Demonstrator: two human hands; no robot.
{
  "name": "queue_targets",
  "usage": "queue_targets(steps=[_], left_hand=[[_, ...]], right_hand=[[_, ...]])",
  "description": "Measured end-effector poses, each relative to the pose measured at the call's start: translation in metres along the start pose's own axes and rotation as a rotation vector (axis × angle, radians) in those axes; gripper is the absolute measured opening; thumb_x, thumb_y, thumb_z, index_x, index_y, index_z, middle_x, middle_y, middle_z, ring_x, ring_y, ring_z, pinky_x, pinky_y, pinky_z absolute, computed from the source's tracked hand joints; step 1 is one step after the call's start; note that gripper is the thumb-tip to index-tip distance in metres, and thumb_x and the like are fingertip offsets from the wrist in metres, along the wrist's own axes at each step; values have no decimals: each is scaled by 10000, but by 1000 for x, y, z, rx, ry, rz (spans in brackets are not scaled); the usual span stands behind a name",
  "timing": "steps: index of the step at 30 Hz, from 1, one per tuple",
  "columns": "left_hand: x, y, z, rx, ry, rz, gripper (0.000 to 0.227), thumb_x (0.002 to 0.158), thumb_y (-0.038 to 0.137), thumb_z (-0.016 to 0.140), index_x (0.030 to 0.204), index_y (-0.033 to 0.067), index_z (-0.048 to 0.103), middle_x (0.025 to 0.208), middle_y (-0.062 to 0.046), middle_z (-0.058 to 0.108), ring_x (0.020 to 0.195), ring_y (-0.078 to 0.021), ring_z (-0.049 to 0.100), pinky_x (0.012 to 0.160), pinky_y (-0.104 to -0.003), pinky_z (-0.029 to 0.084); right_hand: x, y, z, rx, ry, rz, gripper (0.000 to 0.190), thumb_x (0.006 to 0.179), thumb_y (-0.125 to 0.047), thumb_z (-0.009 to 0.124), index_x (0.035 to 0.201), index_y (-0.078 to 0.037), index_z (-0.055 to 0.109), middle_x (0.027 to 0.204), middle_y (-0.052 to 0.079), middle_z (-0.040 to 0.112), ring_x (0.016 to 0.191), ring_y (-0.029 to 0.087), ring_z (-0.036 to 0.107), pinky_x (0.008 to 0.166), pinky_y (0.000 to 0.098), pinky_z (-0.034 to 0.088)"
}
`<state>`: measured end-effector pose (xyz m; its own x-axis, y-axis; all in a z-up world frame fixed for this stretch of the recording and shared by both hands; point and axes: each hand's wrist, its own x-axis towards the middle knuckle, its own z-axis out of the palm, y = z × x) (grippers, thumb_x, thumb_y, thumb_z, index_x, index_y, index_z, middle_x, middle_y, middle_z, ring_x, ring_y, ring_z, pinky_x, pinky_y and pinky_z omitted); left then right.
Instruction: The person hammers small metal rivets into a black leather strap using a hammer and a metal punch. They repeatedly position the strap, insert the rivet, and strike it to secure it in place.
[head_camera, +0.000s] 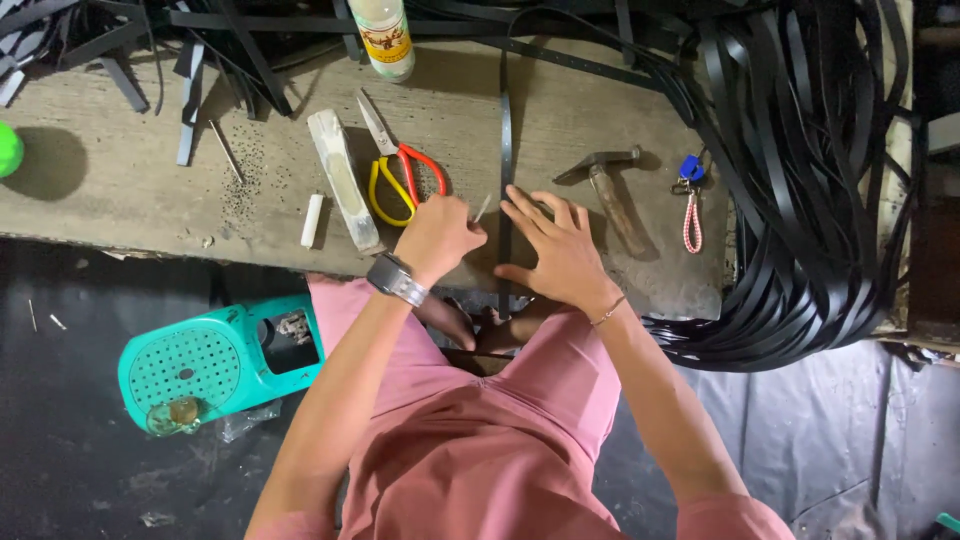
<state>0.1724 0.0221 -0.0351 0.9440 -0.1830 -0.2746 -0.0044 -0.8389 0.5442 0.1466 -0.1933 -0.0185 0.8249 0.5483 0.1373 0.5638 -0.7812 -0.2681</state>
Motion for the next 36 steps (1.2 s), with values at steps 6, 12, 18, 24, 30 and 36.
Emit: queue_targets(steps=[6, 12, 18, 24, 30, 36], left_hand=[[-17, 17, -29, -658, 27, 81, 452, 894, 147, 681, 1326, 44, 592, 857, -101, 778, 859, -228, 766, 850, -358, 598], [-20, 17, 6, -1032, 265, 111, 252, 978, 84, 668, 1192, -46, 635, 1069, -233, 739, 935, -280, 752, 860, -398, 616], [-21, 15, 13, -845, 381, 239, 151, 1029, 135, 641, 1106, 5, 636, 955, -187, 756, 834, -291, 778, 768, -362, 633], [-18, 15, 13, -801, 421, 364, 80, 1038, 58, 608, 1085, -3, 630, 894, -157, 762, 788, -247, 767, 753, -342, 626], [-20, 19, 13, -775, 435, 369, 73, 1038, 60, 613, 1087, 13, 640, 901, -158, 767, 791, -270, 770, 768, -354, 617], [-18, 17, 18, -777, 431, 367, 69, 1031, 54, 624, 1085, 31, 660, 909, -144, 773, 809, -260, 773, 773, -350, 617]], right_hand=[[0, -5, -1, -37, -44, 38, 930, 858, -813, 523, 1564, -218, 410, 1644, -50, 374, 1426, 267, 382, 1069, 494, 335], [1, -7, -1, -39, -2, 46, 915, 872, -819, 505, 1535, -191, 453, 1627, -14, 401, 1399, 275, 409, 1072, 514, 353], [3, -7, 1, -41, 12, 53, 890, 894, -791, 495, 1549, -193, 436, 1639, -9, 389, 1413, 262, 400, 1070, 505, 346], [4, -8, -2, -18, 44, 45, 864, 905, -789, 514, 1529, -193, 471, 1625, -16, 415, 1394, 257, 419, 1045, 504, 356], [4, -6, -1, -21, 57, 24, 868, 882, -779, 553, 1519, -193, 483, 1613, -17, 433, 1390, 252, 414, 1031, 494, 352], [4, -5, -2, 8, 66, 14, 860, 855, -741, 617, 1507, -194, 494, 1593, -3, 462, 1384, 266, 426, 1026, 503, 356]])
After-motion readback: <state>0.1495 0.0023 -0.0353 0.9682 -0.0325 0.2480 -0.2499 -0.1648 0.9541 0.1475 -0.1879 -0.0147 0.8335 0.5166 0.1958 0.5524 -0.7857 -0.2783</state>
